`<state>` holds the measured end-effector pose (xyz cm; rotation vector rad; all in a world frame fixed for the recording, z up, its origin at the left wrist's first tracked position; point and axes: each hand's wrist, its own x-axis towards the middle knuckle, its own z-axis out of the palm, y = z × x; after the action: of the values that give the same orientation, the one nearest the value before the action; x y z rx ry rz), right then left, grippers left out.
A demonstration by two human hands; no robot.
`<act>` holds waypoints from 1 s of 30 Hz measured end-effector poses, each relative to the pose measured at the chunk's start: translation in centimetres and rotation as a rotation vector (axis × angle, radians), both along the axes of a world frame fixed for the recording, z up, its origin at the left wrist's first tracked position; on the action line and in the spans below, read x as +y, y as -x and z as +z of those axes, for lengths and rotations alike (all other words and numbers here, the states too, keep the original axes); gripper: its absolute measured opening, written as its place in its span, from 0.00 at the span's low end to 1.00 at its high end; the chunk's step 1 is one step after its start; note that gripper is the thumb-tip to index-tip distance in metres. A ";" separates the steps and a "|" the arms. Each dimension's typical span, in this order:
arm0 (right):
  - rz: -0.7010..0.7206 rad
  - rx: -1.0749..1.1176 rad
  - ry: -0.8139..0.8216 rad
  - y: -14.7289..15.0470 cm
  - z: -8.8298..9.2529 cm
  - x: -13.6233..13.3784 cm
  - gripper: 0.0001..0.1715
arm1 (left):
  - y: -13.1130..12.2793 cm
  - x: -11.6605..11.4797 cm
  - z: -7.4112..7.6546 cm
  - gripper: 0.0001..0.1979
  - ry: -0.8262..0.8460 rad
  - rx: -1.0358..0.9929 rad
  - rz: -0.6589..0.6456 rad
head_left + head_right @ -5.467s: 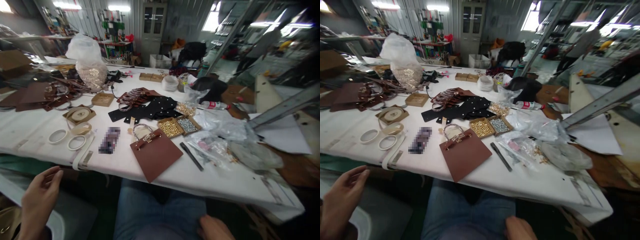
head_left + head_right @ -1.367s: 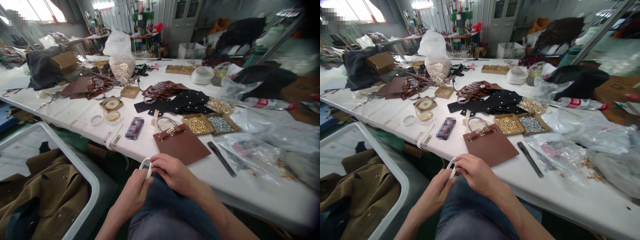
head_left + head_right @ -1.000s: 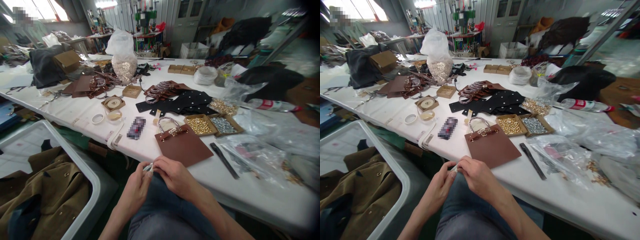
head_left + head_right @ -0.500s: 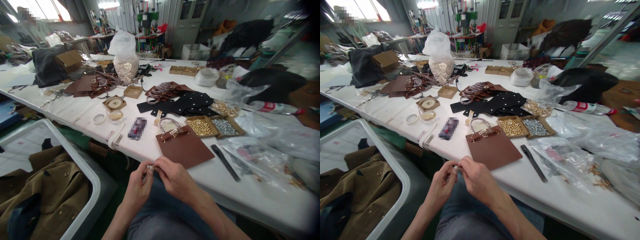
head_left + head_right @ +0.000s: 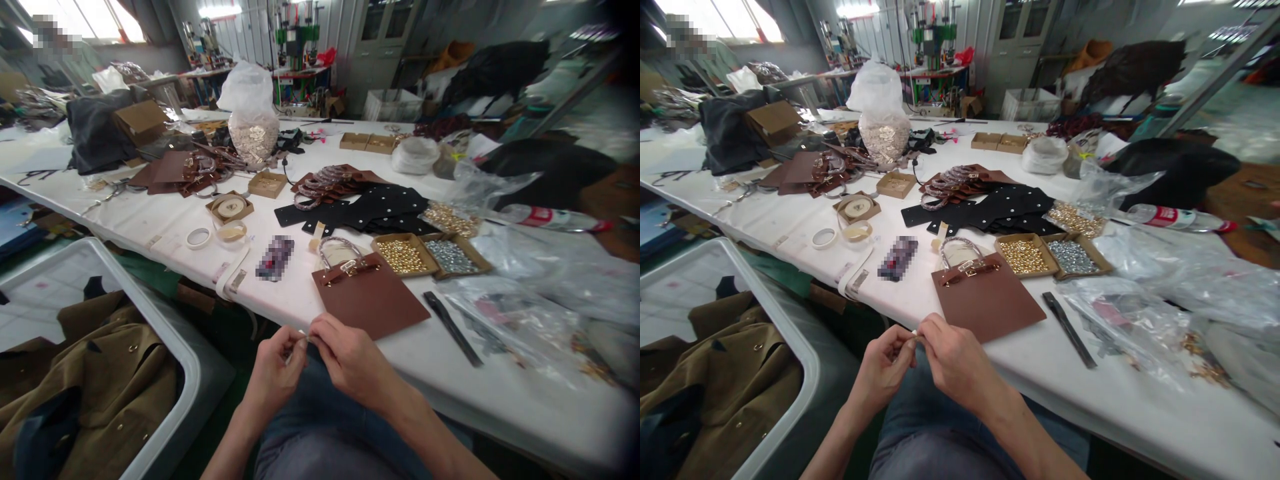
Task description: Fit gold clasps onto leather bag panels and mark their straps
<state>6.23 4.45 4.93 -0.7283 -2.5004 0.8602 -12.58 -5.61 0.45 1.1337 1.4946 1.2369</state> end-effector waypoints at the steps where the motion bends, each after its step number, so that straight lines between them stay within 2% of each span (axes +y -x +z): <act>1: 0.000 -0.015 -0.029 0.0 0.1 0.0 0.12 | 0.1 0.0 0.1 0.15 -0.007 0.021 -0.005; 5: -0.057 -0.018 -0.178 0.4 0.3 -0.5 0.10 | -0.4 0.2 0.7 0.13 -0.053 0.080 0.036; 10: -0.147 0.219 -0.287 0.8 1.8 -1.5 0.11 | -1.6 1.1 2.1 0.12 -0.091 -0.015 0.180; 14: -0.313 0.393 -0.299 -1.6 4.5 -1.3 0.13 | 1.0 2.1 1.6 0.13 -0.134 -0.003 0.420; 16: -0.382 0.369 -0.274 -3.3 5.0 -0.5 0.10 | 3.0 2.4 0.7 0.12 -0.141 0.020 0.434; 19: -0.404 0.312 -0.196 -5.2 3.2 1.1 0.05 | 4.3 2.9 -0.5 0.10 -0.185 0.181 0.266; 21: -0.463 0.290 -0.134 -6.0 0.6 2.1 0.05 | 4.2 3.9 -1.1 0.11 -0.256 0.372 0.154; 24: -0.575 0.231 -0.068 -7.1 -3.2 3.4 0.09 | 3.9 6.1 -2.1 0.13 -0.348 0.634 0.052; 27: -0.620 0.172 -0.065 -8.5 -5.5 4.8 0.15 | 4.3 8.6 -3.4 0.23 -0.318 0.765 -0.061; 30: -0.612 0.140 -0.050 -9.6 -6.3 6.1 0.15 | 4.7 10.6 -4.6 0.33 -0.276 0.828 -0.139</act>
<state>15.79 10.56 -1.37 -1.2708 -1.9838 0.5927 -17.30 4.95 -4.20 2.0652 1.8048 0.9255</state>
